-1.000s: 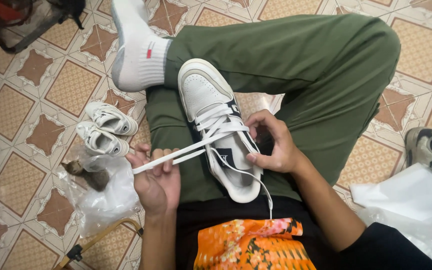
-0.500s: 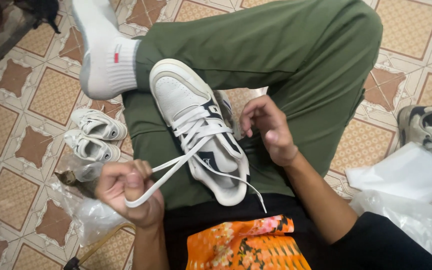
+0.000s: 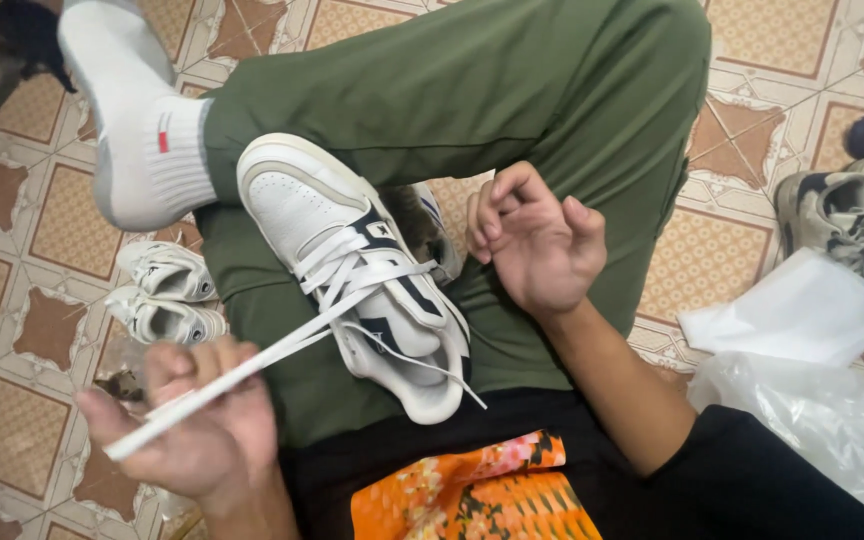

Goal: A person sitting on the floor laces a white sneaker, threading the laces through the eyelets one by one.

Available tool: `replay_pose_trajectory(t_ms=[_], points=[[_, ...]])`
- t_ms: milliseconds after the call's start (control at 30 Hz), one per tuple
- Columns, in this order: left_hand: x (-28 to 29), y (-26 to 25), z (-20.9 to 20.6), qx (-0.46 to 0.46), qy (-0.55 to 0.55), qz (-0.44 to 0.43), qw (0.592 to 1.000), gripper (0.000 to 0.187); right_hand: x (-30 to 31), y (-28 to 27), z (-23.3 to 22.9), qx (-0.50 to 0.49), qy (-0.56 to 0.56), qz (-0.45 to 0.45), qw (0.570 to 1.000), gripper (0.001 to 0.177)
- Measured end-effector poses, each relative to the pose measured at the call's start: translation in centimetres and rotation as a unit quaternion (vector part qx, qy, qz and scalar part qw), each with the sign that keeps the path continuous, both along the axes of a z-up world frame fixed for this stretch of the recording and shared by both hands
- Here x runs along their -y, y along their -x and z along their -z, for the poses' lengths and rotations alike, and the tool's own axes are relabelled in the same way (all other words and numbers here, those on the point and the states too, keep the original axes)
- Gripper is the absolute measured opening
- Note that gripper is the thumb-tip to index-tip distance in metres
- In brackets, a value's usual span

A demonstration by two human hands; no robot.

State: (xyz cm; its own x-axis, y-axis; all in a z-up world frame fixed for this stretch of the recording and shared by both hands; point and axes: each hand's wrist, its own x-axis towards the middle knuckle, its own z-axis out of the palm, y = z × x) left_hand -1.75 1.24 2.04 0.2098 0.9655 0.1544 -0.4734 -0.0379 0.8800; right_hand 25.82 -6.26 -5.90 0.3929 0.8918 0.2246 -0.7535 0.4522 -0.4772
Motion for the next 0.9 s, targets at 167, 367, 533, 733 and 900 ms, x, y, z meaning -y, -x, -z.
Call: replay_pose_trajectory(t_ms=[167,367,533,733,900], points=[[0.7,-1.3,-0.3,0.122,0.22,0.02,0.968,0.054,0.0,-0.1,-0.1,-0.007,-0.006,0.0,1.0,0.047],[0.8,-1.5,-0.1,-0.028,0.043,-0.016,0.999,0.052,0.0,-0.1,0.0,-0.008,-0.011,-0.002,1.0,0.046],[-0.7,2.3,3.7,-0.188,-0.297,-0.069,0.934,0.021,0.0,-0.2,0.1,-0.009,-0.01,-0.004,1.0,0.047],[-1.1,5.3,5.9,-0.239,-0.333,-0.211,0.887,0.044,0.0,-0.2,0.1,-0.012,-0.013,-0.01,1.0,0.045],[-1.0,1.3,0.4,-0.143,-0.168,-0.107,0.969,0.036,0.0,-0.2,0.0,-0.001,-0.014,-0.004,1.0,0.045]])
